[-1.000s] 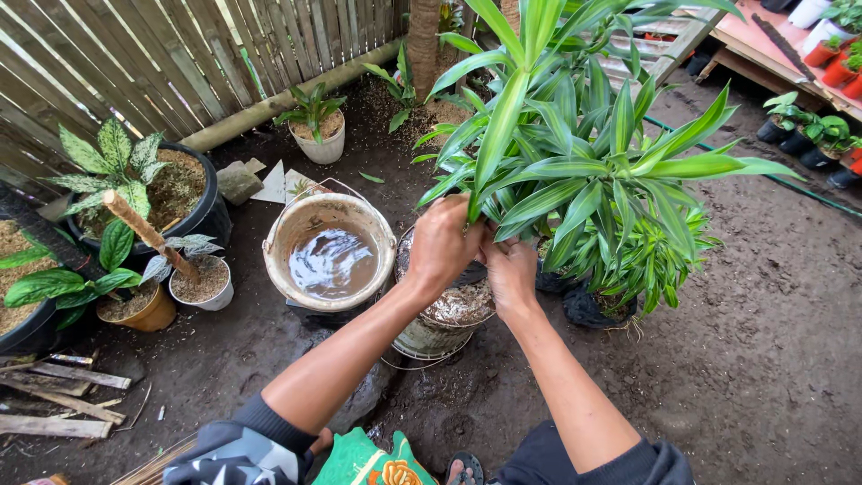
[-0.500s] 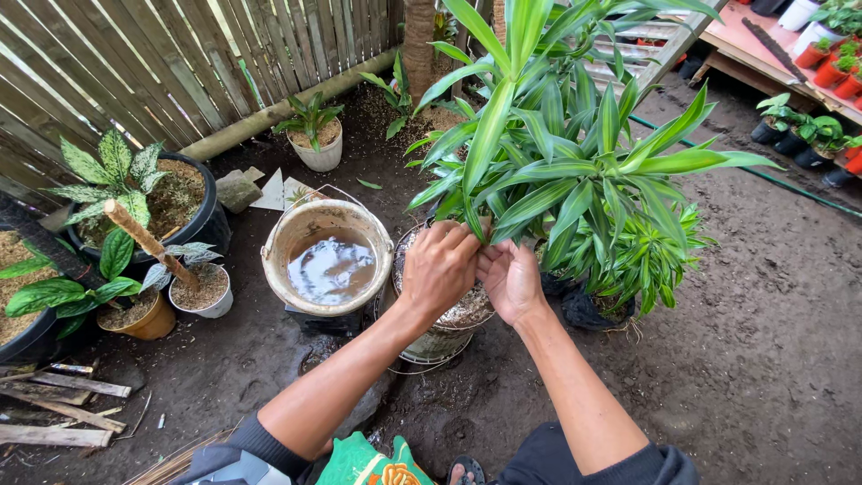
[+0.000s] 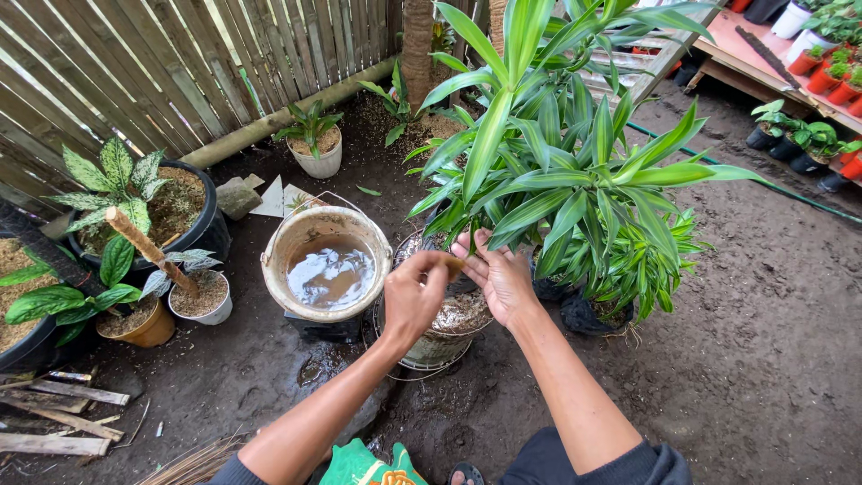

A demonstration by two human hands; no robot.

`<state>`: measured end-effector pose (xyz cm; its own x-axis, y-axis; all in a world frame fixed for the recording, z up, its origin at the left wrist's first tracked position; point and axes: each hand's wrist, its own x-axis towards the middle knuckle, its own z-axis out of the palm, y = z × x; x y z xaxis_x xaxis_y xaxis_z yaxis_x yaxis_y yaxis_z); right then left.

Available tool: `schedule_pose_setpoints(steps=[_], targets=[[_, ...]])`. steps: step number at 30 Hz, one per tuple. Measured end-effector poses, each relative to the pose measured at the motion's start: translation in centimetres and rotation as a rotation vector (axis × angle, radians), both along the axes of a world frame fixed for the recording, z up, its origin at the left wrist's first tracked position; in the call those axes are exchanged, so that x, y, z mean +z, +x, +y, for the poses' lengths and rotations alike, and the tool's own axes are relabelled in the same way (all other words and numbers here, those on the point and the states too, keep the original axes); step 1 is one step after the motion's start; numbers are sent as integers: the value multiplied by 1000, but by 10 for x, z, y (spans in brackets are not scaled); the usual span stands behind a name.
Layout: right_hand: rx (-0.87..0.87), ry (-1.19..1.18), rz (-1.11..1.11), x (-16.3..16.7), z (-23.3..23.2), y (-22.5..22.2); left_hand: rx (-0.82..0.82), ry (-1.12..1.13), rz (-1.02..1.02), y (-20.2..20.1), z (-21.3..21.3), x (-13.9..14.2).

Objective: The person repeatedly wipes the leaves of a potted plant using a cloth dipped in water from a nearby bucket. The person holds the plant with one hand and wipes individual leaves with the other, moving around the plant to clean multiple leaves.

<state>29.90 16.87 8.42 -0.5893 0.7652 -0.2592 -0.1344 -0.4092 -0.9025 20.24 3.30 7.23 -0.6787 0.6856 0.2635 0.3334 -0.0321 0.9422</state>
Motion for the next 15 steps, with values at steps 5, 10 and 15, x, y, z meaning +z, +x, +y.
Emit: schedule_pose_setpoints(steps=[5,10,15], targets=[[-41,105,-187,8,-7,4,71,177,-670,-3,37,3],[-50,198,-245,10,-6,8,173,69,-742,-4,58,7],[-21,241,-262,6,-11,12,54,242,-907,-6,78,6]])
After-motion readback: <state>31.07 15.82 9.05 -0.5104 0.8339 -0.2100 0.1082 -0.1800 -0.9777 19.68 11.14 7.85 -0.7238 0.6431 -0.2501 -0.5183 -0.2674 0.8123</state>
